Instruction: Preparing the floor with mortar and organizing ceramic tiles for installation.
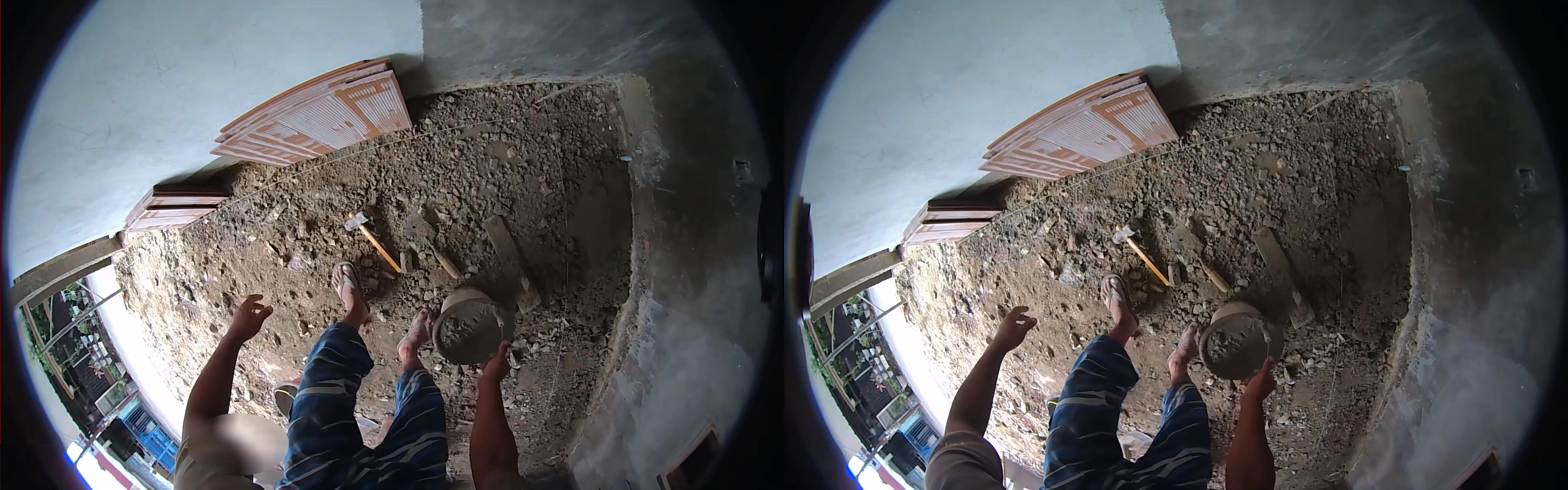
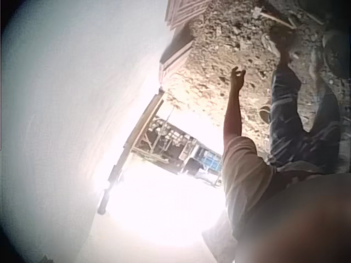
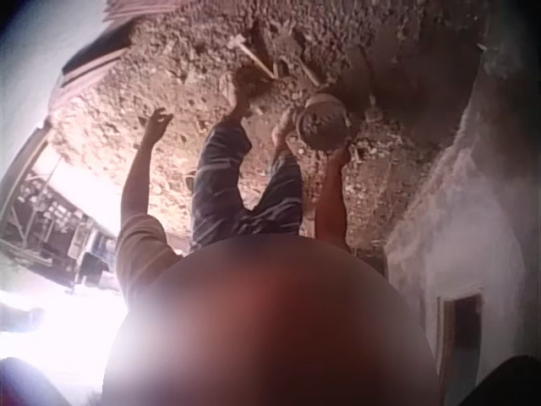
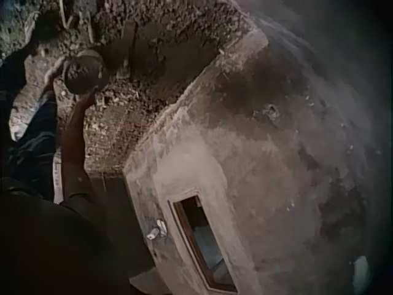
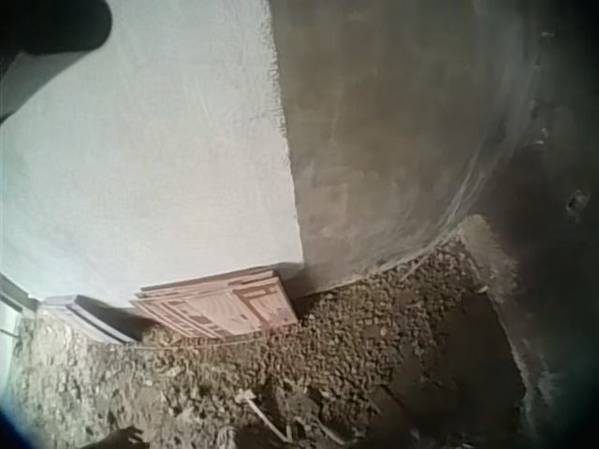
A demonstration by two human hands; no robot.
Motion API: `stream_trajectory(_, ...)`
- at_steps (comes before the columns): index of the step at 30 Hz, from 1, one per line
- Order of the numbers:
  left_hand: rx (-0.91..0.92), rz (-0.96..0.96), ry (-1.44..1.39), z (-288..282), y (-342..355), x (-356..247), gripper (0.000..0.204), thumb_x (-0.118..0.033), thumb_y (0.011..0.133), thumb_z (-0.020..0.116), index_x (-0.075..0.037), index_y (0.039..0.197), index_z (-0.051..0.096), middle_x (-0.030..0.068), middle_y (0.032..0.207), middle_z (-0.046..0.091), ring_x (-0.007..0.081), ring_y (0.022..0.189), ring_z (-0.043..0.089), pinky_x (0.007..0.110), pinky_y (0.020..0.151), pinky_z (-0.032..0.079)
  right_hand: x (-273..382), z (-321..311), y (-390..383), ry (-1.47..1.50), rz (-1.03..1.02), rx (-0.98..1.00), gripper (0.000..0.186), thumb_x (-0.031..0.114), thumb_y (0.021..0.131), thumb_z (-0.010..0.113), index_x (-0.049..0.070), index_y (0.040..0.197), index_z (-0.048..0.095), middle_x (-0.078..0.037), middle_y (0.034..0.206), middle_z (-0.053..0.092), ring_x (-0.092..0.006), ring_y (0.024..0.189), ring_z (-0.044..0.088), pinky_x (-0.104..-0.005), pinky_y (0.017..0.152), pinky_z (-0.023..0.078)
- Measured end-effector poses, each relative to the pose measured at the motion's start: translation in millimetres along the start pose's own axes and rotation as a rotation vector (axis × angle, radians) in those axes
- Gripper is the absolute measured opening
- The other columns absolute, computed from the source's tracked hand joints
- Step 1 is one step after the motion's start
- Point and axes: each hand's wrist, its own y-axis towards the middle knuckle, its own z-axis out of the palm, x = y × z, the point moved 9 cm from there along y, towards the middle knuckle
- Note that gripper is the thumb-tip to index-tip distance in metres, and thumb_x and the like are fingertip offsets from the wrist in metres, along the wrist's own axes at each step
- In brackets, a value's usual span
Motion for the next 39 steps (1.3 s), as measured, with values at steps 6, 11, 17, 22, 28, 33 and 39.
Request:
stream_trajectory(6, -0.034, -0.146, -0.732, -9, 80, -37, 0.077, -0.044, 0.096, 0.064, -0.004, 0.15, 0.029, 0.0199, 0.13, 0.058, 0.0246, 0.093, 0.067, 0.037, 0.073, 0.055, 61, 34, 14, -0.467, -0.162, 0.318, 0.057, 0.061, 0.088, 0.065, 0.005, 0.094, 0.068, -0.008, 0.074, 0.063, -0.025, 0.062, 0.06, -0.0401, 0.063, 0.051)
stream_trajectory(11, -0.676, 0.526, 0.141, -175, 138, -215, 0.084, -0.024, 0.08, 0.08, -0.005, 0.149, 0.035, 0.024, 0.147, 0.041, 0.0418, 0.134, 0.041, 0.05, 0.111, 0.036, 254, 153, -45, -0.642, -0.492, 0.146, 0.066, 0.053, 0.091, 0.063, -0.001, 0.129, 0.055, -0.026, 0.117, 0.062, -0.0432, 0.112, 0.059, -0.0501, 0.091, 0.049)
stream_trajectory(17, -0.659, 0.813, 0.512, -206, 195, -314, 0.085, -0.028, 0.079, 0.079, -0.008, 0.149, 0.036, 0.0166, 0.147, 0.043, 0.0358, 0.137, 0.039, 0.05, 0.115, 0.03, 526, 382, -318, -0.45, -1.743, 0.174, 0.06, 0.03, 0.088, 0.07, 0.007, 0.139, 0.048, -0.019, 0.138, 0.05, -0.0353, 0.122, 0.051, -0.0491, 0.104, 0.041)
stream_trajectory(22, -0.936, 0.754, 0.411, -197, 212, -311, 0.086, -0.036, 0.072, 0.082, -0.011, 0.143, 0.042, 0.0135, 0.132, 0.048, 0.0347, 0.128, 0.042, 0.053, 0.11, 0.028, 560, 473, -377, -0.978, -1.794, 0.096, 0.056, 0.021, 0.09, 0.061, 0.011, 0.143, 0.049, -0.01, 0.138, 0.054, -0.0286, 0.128, 0.048, -0.052, 0.112, 0.031)
stream_trajectory(28, -0.813, 0.634, 0.423, -180, 213, -289, 0.073, -0.036, 0.073, 0.081, -0.018, 0.137, 0.049, 0.0093, 0.12, 0.049, 0.031, 0.115, 0.047, 0.05, 0.1, 0.036, 535, 475, -361, -1.051, -1.828, 0.066, 0.051, 0.015, 0.087, 0.063, 0.007, 0.135, 0.051, -0.012, 0.135, 0.054, -0.0293, 0.129, 0.047, -0.0506, 0.11, 0.032)
stream_trajectory(33, -0.703, 0.792, 0.372, -149, 184, -272, 0.059, -0.023, 0.067, 0.079, -0.014, 0.12, 0.054, 0.009, 0.113, 0.056, 0.0311, 0.114, 0.053, 0.047, 0.098, 0.04, 502, 463, -350, -1.241, -2.009, -0.006, 0.043, 0.017, 0.085, 0.067, 0.008, 0.126, 0.053, -0.014, 0.128, 0.058, -0.0328, 0.124, 0.05, -0.0522, 0.104, 0.037)
stream_trajectory(39, -0.634, 0.788, 0.312, -119, 174, -251, 0.058, -0.022, 0.069, 0.076, -0.012, 0.122, 0.055, 0.0076, 0.121, 0.059, 0.0284, 0.114, 0.056, 0.044, 0.095, 0.042, 455, 464, -309, -1.61, -1.663, 0.359, 0.081, 0.027, 0.074, 0.082, 0.011, 0.141, 0.041, -0.017, 0.135, 0.053, -0.0372, 0.128, 0.047, -0.0538, 0.105, 0.038)
